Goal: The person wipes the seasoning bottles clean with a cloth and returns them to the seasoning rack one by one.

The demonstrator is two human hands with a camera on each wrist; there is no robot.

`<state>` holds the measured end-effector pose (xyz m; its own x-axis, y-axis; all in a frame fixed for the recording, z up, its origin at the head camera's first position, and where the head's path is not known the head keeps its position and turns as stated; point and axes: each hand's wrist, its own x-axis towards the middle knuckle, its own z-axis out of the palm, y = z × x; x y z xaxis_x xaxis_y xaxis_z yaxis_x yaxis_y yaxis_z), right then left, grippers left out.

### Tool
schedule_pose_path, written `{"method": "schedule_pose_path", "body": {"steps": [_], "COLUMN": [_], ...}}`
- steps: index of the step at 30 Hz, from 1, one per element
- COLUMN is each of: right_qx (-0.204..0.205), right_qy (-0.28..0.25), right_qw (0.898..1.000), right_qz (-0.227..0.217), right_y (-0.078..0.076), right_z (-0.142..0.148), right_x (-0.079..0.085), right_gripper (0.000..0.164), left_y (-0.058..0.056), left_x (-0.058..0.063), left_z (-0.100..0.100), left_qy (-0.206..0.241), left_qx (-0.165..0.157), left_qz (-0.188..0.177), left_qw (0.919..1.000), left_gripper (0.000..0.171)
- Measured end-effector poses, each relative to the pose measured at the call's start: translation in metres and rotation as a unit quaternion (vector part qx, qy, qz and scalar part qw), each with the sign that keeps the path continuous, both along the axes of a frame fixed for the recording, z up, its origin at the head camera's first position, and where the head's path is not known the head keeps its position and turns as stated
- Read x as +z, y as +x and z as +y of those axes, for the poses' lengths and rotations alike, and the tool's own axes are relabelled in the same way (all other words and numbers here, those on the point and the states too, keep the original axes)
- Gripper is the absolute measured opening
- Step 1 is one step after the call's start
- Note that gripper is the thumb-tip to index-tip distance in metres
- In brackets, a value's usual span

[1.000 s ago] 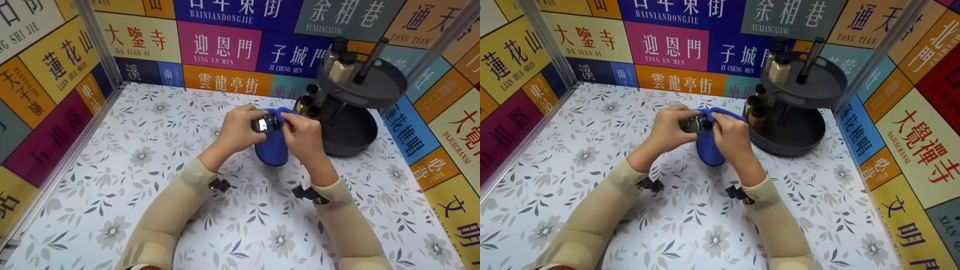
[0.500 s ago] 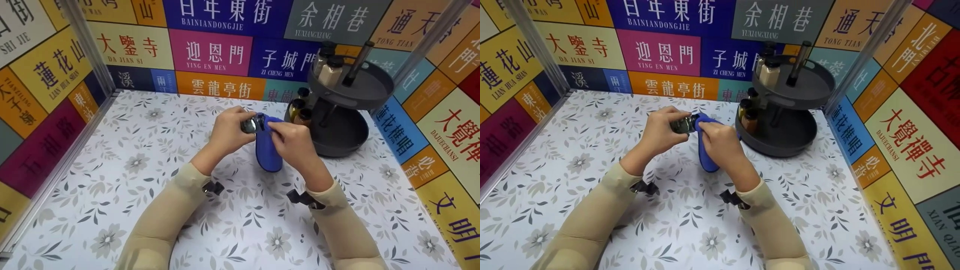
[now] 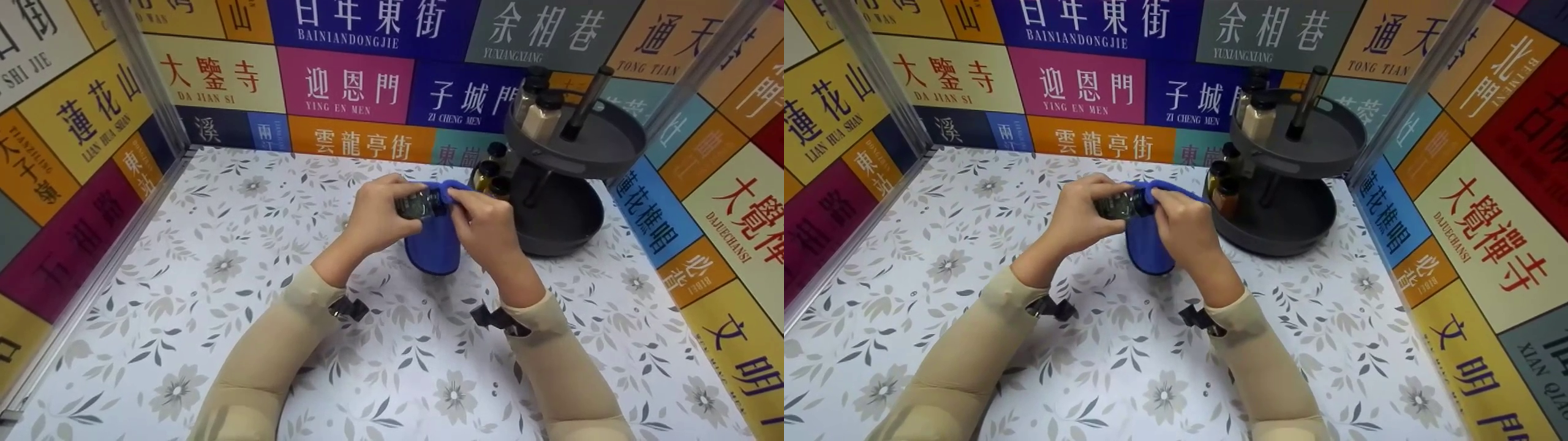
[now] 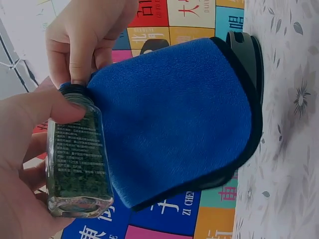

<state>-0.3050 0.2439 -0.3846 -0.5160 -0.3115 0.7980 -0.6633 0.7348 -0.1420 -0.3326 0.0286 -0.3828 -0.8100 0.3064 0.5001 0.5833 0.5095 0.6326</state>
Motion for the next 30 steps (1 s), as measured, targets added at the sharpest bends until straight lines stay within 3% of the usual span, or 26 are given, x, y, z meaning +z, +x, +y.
{"method": "schedule_pose_path", "body": {"steps": [9,16,24,30], "right_qx": [0.010,0.010,0.000,0.007], "right_qy": [0.021,0.048,0.026,-0.013], "right_qw": [1.000,0.999,1.000,1.000], "right_qz": [-0.014,-0.011,0.013,-0.001], "right_y": [0.004,0.011,0.009,0.004], "right_z": [-0.003,-0.007,-0.004,0.003], "right_x": [0.003,0.004,0.003,0.006], "right_gripper": [0.021,0.022,0.021,0.023], "left_y": [-0.001,-0.001,0.004,0.004], "left_x": [-0.003,-0.006,-0.003,0.002], "left_z": [-0.003,-0.002,0.005,0.002], "left_qy": [0.046,0.012,-0.050,-0.004], "left_qx": [0.025,0.036,0.004,-0.034], "left_qz": [-0.032,-0.024,0.005,0.004], "left_qw": [0.9981,0.9990,0.9987,0.9994], "left_gripper": [0.051,0.052,0.055,0.054]}}
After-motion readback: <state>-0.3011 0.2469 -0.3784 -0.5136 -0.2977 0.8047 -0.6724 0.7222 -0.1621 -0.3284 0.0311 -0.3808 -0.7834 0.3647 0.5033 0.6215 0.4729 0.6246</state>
